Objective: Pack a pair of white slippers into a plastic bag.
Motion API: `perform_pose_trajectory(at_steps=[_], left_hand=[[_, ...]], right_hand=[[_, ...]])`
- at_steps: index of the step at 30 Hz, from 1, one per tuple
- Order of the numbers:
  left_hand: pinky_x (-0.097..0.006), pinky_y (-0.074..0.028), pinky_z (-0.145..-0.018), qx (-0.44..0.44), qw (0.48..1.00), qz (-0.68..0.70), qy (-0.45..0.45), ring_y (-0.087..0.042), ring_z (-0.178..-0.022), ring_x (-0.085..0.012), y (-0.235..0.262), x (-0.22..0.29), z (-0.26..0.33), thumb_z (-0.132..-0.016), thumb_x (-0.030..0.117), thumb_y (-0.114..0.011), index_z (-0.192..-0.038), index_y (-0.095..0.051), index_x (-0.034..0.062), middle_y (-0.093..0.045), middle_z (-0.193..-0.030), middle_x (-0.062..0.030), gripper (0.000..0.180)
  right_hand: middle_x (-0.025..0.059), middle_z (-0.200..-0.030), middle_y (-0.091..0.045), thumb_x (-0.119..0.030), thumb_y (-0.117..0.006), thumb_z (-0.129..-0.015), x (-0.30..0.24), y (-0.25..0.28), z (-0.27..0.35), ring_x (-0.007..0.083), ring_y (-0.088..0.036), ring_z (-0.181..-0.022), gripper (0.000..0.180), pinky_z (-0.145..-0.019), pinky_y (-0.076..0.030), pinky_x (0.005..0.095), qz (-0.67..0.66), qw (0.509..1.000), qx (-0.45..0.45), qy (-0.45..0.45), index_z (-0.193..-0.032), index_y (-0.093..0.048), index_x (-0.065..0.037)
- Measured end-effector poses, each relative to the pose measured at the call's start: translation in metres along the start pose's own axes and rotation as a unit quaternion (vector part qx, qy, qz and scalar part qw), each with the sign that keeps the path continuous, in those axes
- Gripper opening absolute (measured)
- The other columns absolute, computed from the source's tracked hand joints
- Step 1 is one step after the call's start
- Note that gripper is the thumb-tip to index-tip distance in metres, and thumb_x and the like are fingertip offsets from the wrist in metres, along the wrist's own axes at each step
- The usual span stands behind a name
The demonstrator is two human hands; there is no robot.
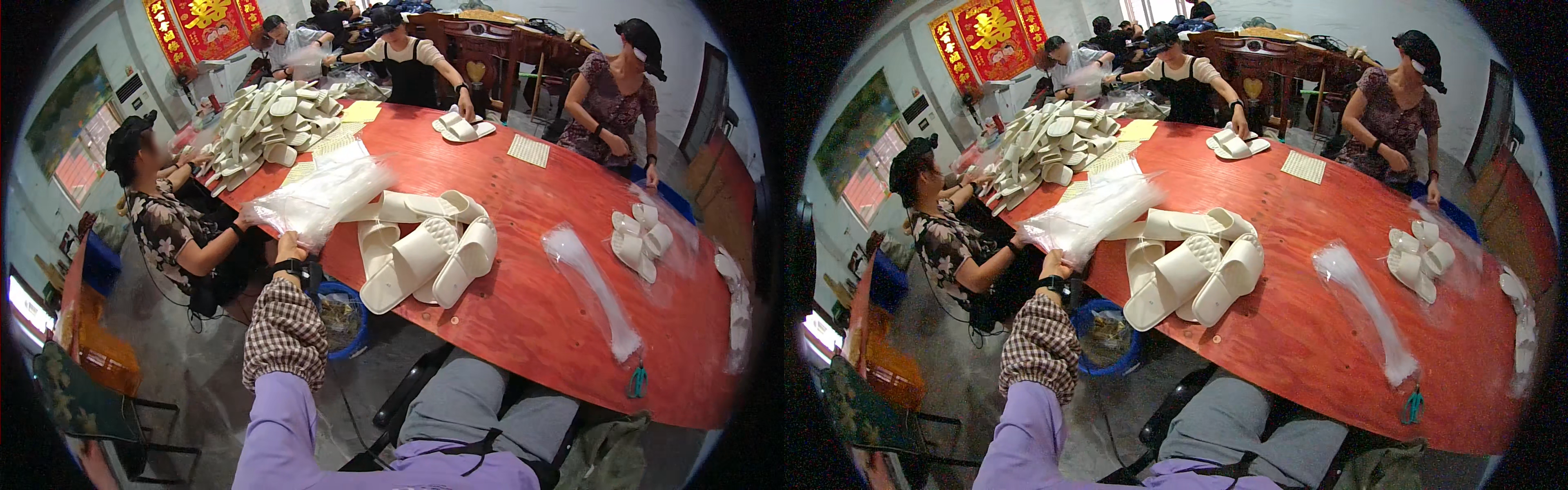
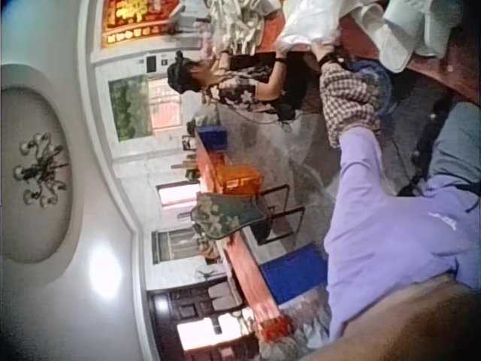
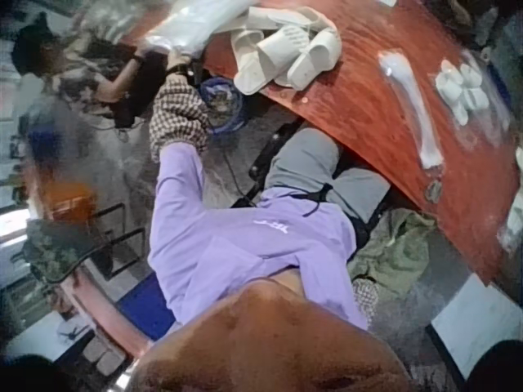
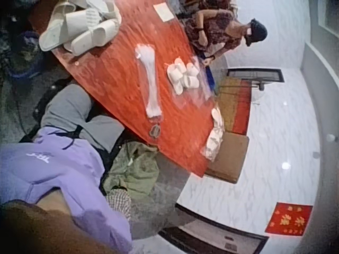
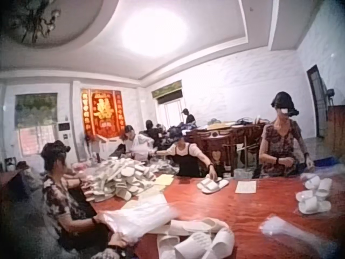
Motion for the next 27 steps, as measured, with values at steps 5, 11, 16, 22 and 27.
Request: perform_pose_trajectory(at_steps=[5,11,16,22,27], left_hand=[[-0.053,-0.052,-0.079,-0.001,0.998,0.059,0.038,-0.061,-0.091,-0.0332,-0.046,-0.03,0.035,-0.084,0.001,-0.051,-0.107,-0.055,0.0012,-0.06,-0.1,-0.013,0.024],[-0.051,-0.051,-0.083,0.026,0.997,0.047,0.055,-0.061,-0.094,-0.0324,-0.031,-0.018,0.038,-0.087,0.003,-0.051,-0.109,-0.055,0.0012,-0.061,-0.103,-0.0128,0.023],[-0.045,-0.053,-0.081,-0.034,0.998,0.031,0.034,-0.062,-0.093,-0.0304,-0.027,-0.007,0.035,-0.09,0.004,-0.045,-0.109,-0.054,-0.0023,-0.061,-0.104,-0.0136,0.022],[-0.044,-0.054,-0.079,-0.018,0.995,0.064,0.068,-0.062,-0.096,-0.03,-0.016,-0.011,0.028,-0.091,0.003,-0.044,-0.114,-0.054,-0.0012,-0.061,-0.107,-0.0141,0.025],[-0.04,-0.052,-0.078,-0.033,0.99,0.093,0.103,-0.061,-0.091,-0.0266,-0.025,-0.024,0.034,-0.092,0.007,-0.044,-0.109,-0.057,0.0014,-0.062,-0.105,-0.0103,0.022]], right_hand=[[0.0187,-0.135,-0.051,-0.029,-0.053,-0.095,0.004,-0.013,-0.017,0.0322,-0.049,-0.122,0.046,-0.104,-0.038,0.0432,0.048,0.999,-0.01,0.023,-0.137,-0.049,-0.008],[0.0187,-0.134,-0.051,-0.029,-0.051,-0.096,-0.025,-0.042,-0.056,0.0329,-0.05,-0.121,0.046,-0.103,-0.038,0.0438,0.116,0.989,-0.049,0.08,-0.137,-0.048,-0.008],[0.0187,-0.133,-0.052,-0.029,-0.05,-0.097,-0.039,-0.054,-0.076,0.0335,-0.051,-0.12,0.046,-0.102,-0.039,0.0443,0.18,0.974,-0.07,0.114,-0.137,-0.047,-0.007],[0.0186,-0.132,-0.053,-0.03,-0.048,-0.097,-0.032,-0.049,-0.091,0.0342,-0.051,-0.119,0.047,-0.102,-0.039,0.045,0.259,0.953,-0.078,0.136,-0.138,-0.046,-0.007],[0.0186,-0.131,-0.053,-0.03,-0.046,-0.098,-0.019,-0.051,-0.093,0.0348,-0.052,-0.118,0.047,-0.101,-0.04,0.0455,0.314,0.935,-0.089,0.14,-0.138,-0.045,-0.007]])
Point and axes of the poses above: each hand's wrist, its own z-axis away from the middle knuckle, its own y-axis out of the back of the hand, x = y × z, the point moved 7 cm from there along -z, towards the middle knuckle
